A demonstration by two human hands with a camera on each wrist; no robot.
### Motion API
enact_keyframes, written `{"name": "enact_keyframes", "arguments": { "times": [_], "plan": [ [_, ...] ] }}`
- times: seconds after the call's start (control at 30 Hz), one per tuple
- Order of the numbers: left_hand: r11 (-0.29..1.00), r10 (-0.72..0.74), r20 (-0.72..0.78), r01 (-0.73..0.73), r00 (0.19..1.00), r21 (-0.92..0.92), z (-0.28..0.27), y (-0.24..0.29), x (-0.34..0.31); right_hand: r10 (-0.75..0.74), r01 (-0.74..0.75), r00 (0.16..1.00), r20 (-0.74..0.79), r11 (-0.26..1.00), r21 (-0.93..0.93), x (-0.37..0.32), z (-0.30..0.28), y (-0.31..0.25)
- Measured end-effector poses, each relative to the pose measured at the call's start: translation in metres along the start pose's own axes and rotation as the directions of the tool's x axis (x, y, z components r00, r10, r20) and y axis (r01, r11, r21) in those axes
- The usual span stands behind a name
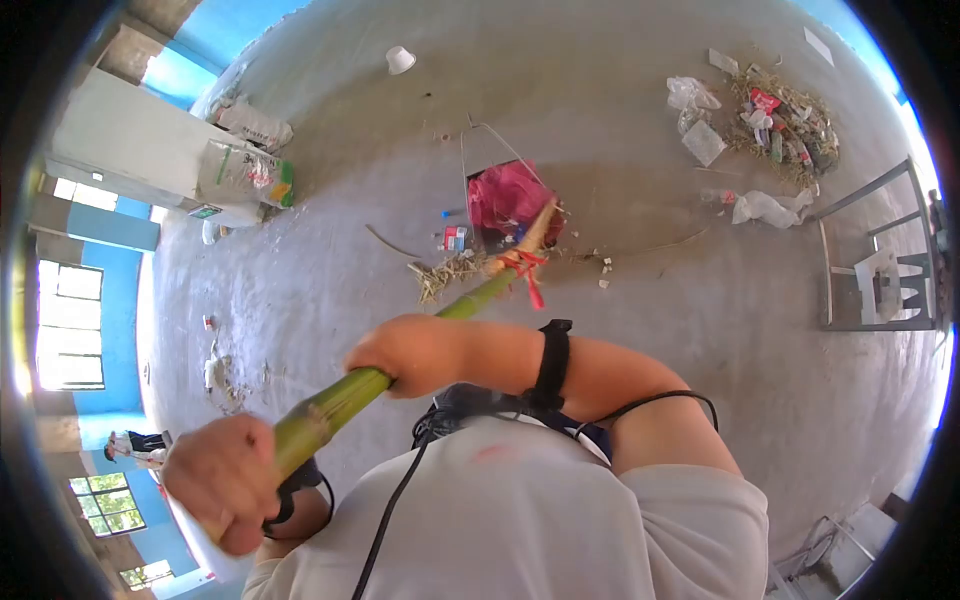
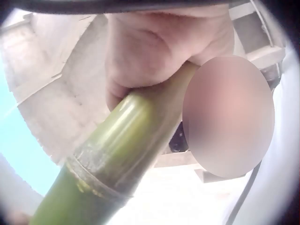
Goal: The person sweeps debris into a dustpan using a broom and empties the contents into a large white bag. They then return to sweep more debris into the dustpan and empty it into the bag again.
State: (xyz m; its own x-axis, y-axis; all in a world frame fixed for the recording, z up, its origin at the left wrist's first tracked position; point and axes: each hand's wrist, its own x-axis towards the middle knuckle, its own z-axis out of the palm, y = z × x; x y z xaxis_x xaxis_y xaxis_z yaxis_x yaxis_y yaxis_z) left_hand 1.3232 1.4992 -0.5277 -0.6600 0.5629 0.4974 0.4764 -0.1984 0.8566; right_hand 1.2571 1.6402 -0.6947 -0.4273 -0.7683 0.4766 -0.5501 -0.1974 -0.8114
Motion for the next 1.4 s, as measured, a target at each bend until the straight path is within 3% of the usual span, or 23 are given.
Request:
{"name": "enact_keyframes", "arguments": {
  "times": [0.07, 0.13, 0.23, 0.3, 0.4, 0.5, 0.53, 0.6, 0.63, 0.7, 0.73, 0.77, 0.8, 0.83, 0.9, 0.97, 1.03, 1.17, 1.2, 1.27, 1.37, 1.4],
  "plan": [
    [0.999, 0.012, 0.172, -0.007, 0.985, -0.033, 0.013, 0.015, 0.028, -0.061, 0.061, 0.998, -0.025, 0.998, -0.002, 0.000, -0.009, -0.011],
    [0.982, -0.025, 0.197, -0.012, 0.980, 0.187, 0.017, 0.010, 0.031, -0.053, 0.053, 0.999, 0.001, 0.998, -0.044, 0.001, -0.019, -0.013],
    [0.968, -0.084, 0.082, 0.062, 0.993, 0.243, 0.024, -0.024, 0.035, -0.081, 0.072, 0.965, -0.247, 0.996, -0.047, -0.006, -0.014, 0.049],
    [0.976, -0.115, -0.041, 0.121, 0.992, 0.178, 0.026, -0.048, 0.043, -0.047, 0.047, 0.982, -0.184, 0.999, -0.004, -0.010, -0.021, 0.049],
    [0.969, -0.050, -0.151, 0.084, 0.987, 0.231, 0.037, -0.029, 0.044, -0.061, 0.067, 0.982, -0.181, 0.997, 0.027, -0.005, -0.029, 0.034],
    [0.990, 0.013, 0.029, -0.017, 0.999, 0.140, 0.018, -0.001, 0.066, -0.157, 0.155, 0.960, -0.231, 0.988, -0.025, 0.006, -0.043, 0.003],
    [0.989, 0.081, -0.036, -0.076, 0.996, 0.127, 0.015, -0.004, 0.069, -0.199, 0.192, 0.948, -0.249, 0.980, -0.053, 0.011, -0.049, -0.004],
    [0.971, 0.153, -0.154, -0.119, 0.976, 0.207, 0.003, -0.011, 0.076, -0.124, 0.077, 0.916, -0.382, 0.988, -0.136, 0.011, -0.071, -0.007],
    [0.951, 0.161, -0.204, -0.097, 0.965, 0.292, -0.006, -0.016, 0.078, 0.052, -0.036, 0.883, -0.467, 0.998, 0.044, 0.009, -0.086, -0.009],
    [0.922, 0.157, -0.266, -0.045, 0.951, 0.386, -0.027, -0.022, 0.066, 0.243, -0.134, 0.789, -0.565, 0.964, 0.228, -0.008, -0.127, 0.010],
    [0.918, 0.141, -0.277, -0.020, 0.950, 0.397, -0.046, -0.023, 0.052, 0.205, 0.004, 0.693, -0.692, 0.958, 0.287, -0.016, -0.142, 0.002],
    [0.915, 0.123, -0.291, 0.006, 0.949, 0.403, -0.067, -0.026, 0.038, 0.118, 0.191, 0.656, -0.745, 0.930, 0.315, -0.023, -0.157, -0.008],
    [0.895, 0.072, -0.341, 0.090, 0.937, 0.437, -0.085, -0.029, 0.025, 0.111, 0.214, 0.550, -0.828, 0.939, 0.268, -0.033, -0.167, -0.017],
    [0.869, 0.018, -0.392, 0.180, 0.920, 0.461, -0.104, -0.032, 0.009, 0.089, 0.167, 0.500, -0.861, 0.966, 0.197, -0.044, -0.176, -0.031],
    [0.820, -0.111, -0.521, 0.375, 0.846, 0.433, -0.147, -0.039, -0.020, -0.010, 0.184, 0.551, -0.835, 0.977, 0.109, -0.066, -0.195, -0.055],
    [0.766, -0.240, -0.654, 0.554, 0.717, 0.326, -0.192, -0.045, -0.047, -0.047, 0.217, 0.494, -0.868, 0.974, 0.071, -0.080, -0.186, -0.089],
    [0.754, -0.311, -0.646, 0.594, 0.697, 0.278, -0.253, -0.065, -0.085, -0.125, 0.256, 0.481, -0.868, 0.967, 0.002, -0.100, -0.173, -0.110],
    [0.665, -0.481, -0.645, 0.727, 0.593, 0.172, -0.340, -0.109, -0.121, -0.209, 0.193, 0.334, -0.919, 0.970, -0.150, -0.120, -0.124, -0.160],
    [0.681, -0.483, -0.622, 0.711, 0.617, 0.177, -0.358, -0.125, -0.126, -0.202, 0.169, 0.187, -0.962, 0.971, -0.171, -0.134, -0.112, -0.179],
    [0.608, -0.556, -0.574, 0.765, 0.601, 0.213, -0.384, -0.143, -0.122, -0.236, 0.218, 0.177, -0.955, 0.956, -0.196, -0.121, -0.092, -0.204],
    [0.534, -0.583, -0.508, 0.770, 0.634, 0.347, -0.417, -0.168, -0.107, -0.348, 0.044, -0.084, -0.934, 0.935, -0.353, -0.089, -0.059, -0.228],
    [0.516, -0.581, -0.485, 0.757, 0.654, 0.402, -0.424, -0.177, -0.101, -0.429, -0.077, -0.283, -0.858, 0.902, -0.426, -0.071, -0.047, -0.241]
  ]
}}
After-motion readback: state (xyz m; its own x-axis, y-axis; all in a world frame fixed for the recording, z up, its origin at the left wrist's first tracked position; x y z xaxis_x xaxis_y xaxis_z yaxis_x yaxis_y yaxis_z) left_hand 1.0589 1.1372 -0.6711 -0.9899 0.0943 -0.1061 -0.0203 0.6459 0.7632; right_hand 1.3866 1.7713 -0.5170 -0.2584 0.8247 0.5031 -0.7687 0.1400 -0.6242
